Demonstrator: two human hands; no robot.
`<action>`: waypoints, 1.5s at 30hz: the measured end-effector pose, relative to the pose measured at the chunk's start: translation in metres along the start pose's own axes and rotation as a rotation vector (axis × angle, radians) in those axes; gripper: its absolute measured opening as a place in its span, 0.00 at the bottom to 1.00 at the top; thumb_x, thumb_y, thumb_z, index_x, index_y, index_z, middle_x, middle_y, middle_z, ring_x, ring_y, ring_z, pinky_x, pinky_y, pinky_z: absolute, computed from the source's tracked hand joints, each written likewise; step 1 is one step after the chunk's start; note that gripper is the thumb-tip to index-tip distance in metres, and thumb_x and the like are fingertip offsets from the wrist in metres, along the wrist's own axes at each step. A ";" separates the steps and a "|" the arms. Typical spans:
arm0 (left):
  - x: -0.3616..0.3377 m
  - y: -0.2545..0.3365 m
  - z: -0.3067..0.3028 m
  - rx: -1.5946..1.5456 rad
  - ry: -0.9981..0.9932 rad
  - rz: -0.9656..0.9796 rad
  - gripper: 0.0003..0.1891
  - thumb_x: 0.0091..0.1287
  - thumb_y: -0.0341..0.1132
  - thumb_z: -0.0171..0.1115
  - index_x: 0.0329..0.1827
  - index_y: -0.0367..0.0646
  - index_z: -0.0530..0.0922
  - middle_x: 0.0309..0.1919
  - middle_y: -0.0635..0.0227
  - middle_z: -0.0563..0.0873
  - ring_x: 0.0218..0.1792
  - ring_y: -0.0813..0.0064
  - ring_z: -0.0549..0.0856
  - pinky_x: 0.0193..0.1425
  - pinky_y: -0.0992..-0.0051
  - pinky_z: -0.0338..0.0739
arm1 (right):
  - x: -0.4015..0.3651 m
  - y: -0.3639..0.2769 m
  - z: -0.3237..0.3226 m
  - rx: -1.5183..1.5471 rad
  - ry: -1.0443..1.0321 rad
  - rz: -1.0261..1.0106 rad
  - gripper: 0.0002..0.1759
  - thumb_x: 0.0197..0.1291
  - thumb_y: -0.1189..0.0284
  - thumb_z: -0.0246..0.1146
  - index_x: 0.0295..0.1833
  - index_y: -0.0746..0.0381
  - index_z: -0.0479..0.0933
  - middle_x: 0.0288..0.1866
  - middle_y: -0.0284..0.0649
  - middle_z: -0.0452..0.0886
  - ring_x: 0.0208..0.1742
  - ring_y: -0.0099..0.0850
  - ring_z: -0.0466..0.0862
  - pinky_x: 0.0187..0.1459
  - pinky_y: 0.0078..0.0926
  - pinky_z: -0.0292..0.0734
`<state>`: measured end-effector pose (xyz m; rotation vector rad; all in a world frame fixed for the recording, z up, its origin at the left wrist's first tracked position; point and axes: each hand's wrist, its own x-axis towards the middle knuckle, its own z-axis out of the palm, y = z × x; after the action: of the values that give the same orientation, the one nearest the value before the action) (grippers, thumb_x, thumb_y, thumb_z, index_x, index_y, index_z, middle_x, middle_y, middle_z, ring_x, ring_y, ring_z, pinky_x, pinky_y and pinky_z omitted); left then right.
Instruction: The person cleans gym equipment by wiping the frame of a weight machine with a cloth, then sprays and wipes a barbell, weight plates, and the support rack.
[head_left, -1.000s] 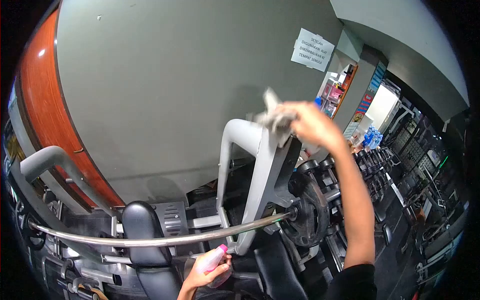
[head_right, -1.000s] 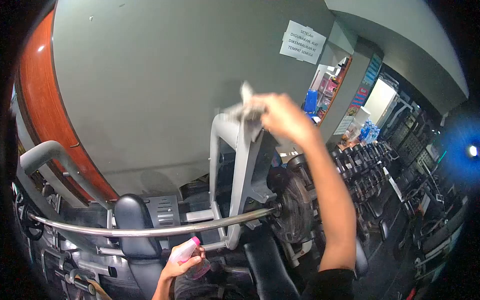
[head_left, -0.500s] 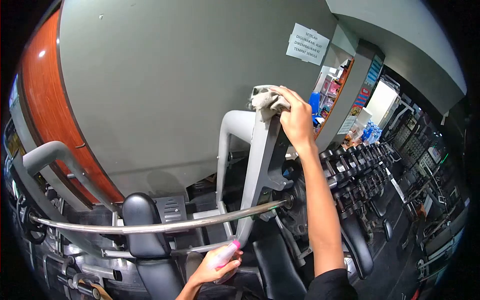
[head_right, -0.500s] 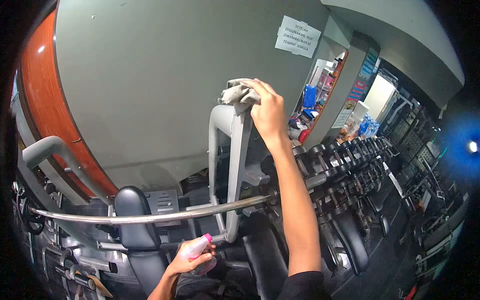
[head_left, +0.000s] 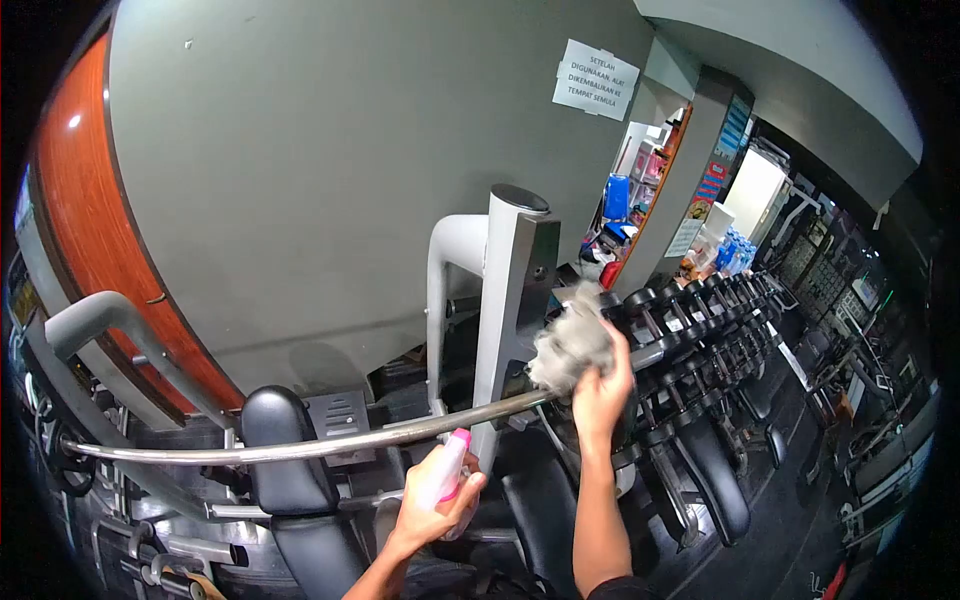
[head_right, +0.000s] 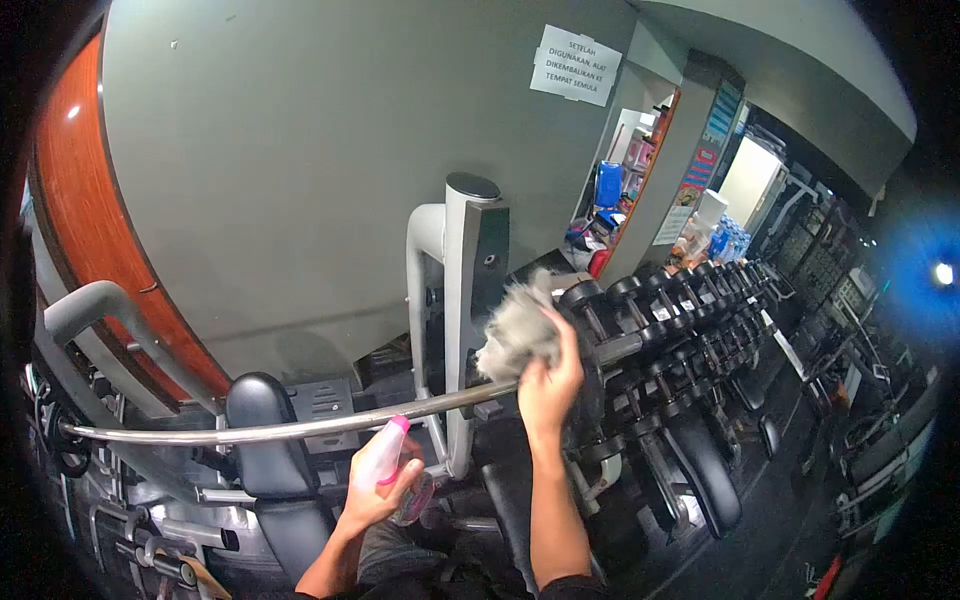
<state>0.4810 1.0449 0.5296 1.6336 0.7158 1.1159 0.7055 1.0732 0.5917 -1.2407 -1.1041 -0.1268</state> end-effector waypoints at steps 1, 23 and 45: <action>0.004 0.001 0.001 0.001 0.001 0.003 0.11 0.59 0.30 0.67 0.41 0.37 0.77 0.29 0.62 0.80 0.30 0.69 0.82 0.38 0.73 0.76 | -0.017 0.001 -0.010 0.148 0.093 0.106 0.32 0.40 0.92 0.44 0.55 0.68 0.73 0.54 0.45 0.77 0.60 0.37 0.75 0.65 0.33 0.64; 0.032 0.006 0.033 0.147 0.086 0.183 0.09 0.60 0.27 0.65 0.41 0.37 0.74 0.25 0.67 0.77 0.24 0.79 0.77 0.29 0.77 0.73 | -0.131 0.035 -0.105 0.384 0.378 0.418 0.23 0.53 0.84 0.47 0.58 0.67 0.69 0.56 0.44 0.75 0.58 0.35 0.76 0.62 0.35 0.70; 0.010 -0.008 0.025 0.006 -0.014 0.065 0.08 0.59 0.26 0.65 0.40 0.36 0.77 0.26 0.67 0.81 0.25 0.80 0.79 0.30 0.79 0.74 | 0.057 -0.005 0.092 -0.330 0.006 -0.440 0.40 0.45 0.91 0.49 0.71 0.63 0.61 0.71 0.58 0.59 0.71 0.53 0.62 0.67 0.38 0.66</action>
<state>0.5081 1.0464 0.5237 1.6786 0.6614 1.1488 0.6761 1.1711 0.6282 -1.2642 -1.3763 -0.6685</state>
